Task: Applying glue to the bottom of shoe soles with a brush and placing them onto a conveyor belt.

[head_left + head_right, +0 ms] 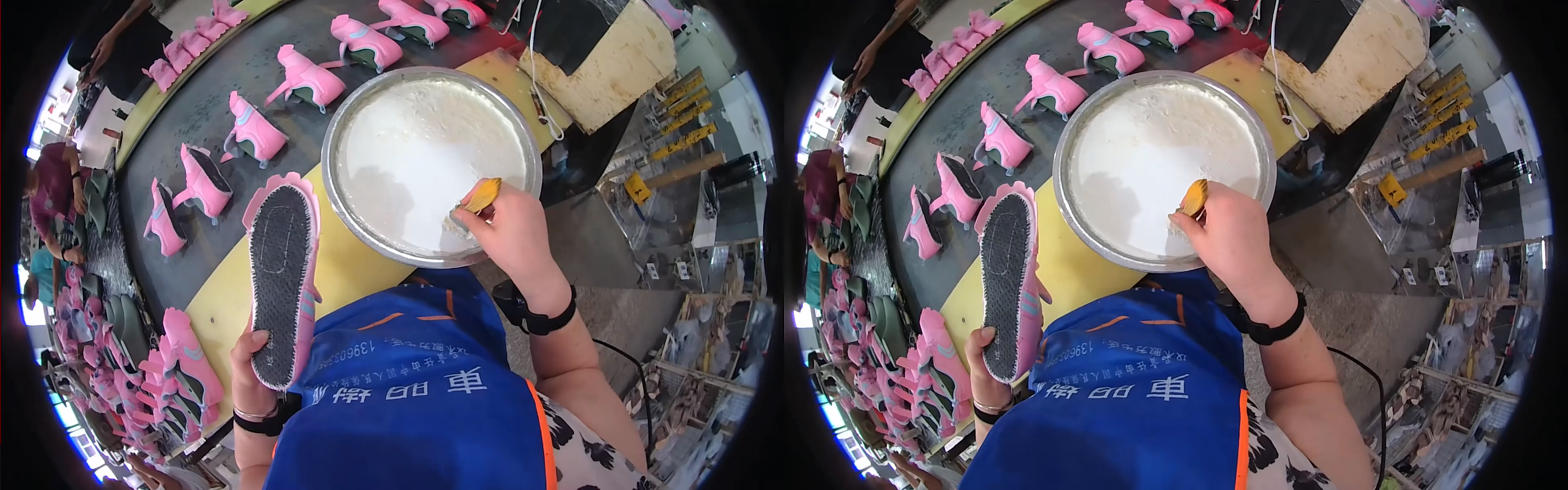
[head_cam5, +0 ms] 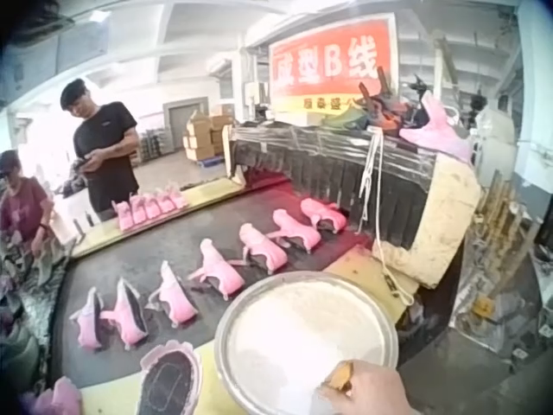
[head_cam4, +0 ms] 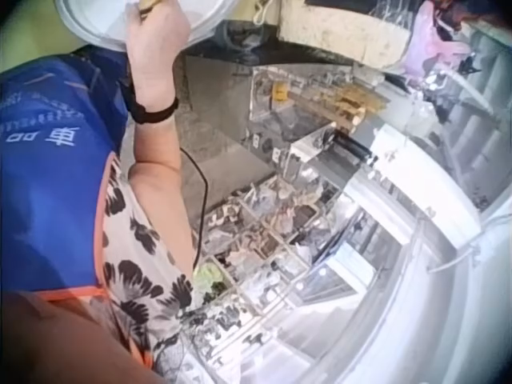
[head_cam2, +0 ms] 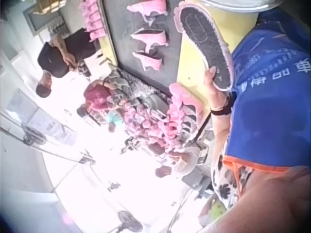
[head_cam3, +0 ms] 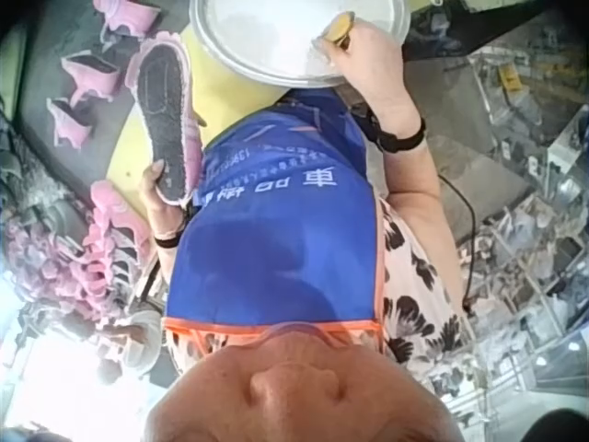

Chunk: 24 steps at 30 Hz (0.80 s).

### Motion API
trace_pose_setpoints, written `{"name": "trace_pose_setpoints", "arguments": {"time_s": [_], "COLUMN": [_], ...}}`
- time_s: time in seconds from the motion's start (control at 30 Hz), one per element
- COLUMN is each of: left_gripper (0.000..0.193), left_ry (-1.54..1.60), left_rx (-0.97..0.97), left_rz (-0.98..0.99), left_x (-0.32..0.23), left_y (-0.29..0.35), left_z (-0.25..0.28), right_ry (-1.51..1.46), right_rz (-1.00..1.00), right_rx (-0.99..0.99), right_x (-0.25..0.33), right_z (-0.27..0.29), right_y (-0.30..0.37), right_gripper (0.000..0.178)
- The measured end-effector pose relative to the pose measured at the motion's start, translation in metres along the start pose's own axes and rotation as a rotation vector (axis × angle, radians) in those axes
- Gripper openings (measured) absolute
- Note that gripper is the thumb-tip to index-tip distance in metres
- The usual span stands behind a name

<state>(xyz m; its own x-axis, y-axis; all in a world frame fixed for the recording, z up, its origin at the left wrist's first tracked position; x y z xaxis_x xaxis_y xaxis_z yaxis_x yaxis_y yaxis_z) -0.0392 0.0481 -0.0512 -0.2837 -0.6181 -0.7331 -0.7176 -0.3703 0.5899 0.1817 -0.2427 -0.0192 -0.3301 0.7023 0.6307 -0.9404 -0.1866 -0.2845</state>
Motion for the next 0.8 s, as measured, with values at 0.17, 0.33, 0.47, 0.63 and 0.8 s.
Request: {"name": "trace_pose_setpoints", "arguments": {"time_s": [0.17,0.33,0.47,0.63,0.8], "left_gripper": [0.100,0.103,0.096,0.084,0.083], "left_ry": [-0.022,-0.110,-0.214,-0.261,-0.342], "left_rx": [0.090,0.086,0.201,0.266,0.399], "left_rz": [0.052,-0.041,-0.018,0.172,0.269], "left_x": [-0.003,-0.032,-0.037,-0.049,-0.052], "left_y": [0.003,0.018,0.016,0.015,0.010], "left_z": [-0.009,-0.064,-0.074,-0.106,-0.133], "right_ry": [-0.112,-0.706,-0.429,-0.632,-0.563], "right_rz": [-0.136,-0.397,-0.348,0.019,0.582], "right_rx": [0.169,-0.077,-0.173,-0.314,-0.121], "right_x": [-0.011,-0.027,-0.042,0.000,0.059], "right_z": [-0.006,0.007,0.004,0.031,0.060], "right_y": [0.001,-0.014,-0.019,-0.021,-0.023], "right_gripper": [0.028,0.023,0.018,0.017,0.024]}}
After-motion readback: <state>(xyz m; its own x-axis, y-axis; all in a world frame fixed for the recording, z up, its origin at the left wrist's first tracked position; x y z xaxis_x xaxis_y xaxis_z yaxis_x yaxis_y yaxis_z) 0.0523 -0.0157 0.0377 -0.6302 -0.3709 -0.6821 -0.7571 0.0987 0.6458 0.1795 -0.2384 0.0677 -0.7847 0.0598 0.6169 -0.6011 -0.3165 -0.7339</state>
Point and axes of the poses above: each hand's wrist, its own y-axis away from the middle knuckle, its own z-axis out of the back of the hand, x = y × z, the point moved 5 cm from there along -y, towards the middle knuckle, and after that the axes turned 14 degrees about -x, right-handed, at the moved point
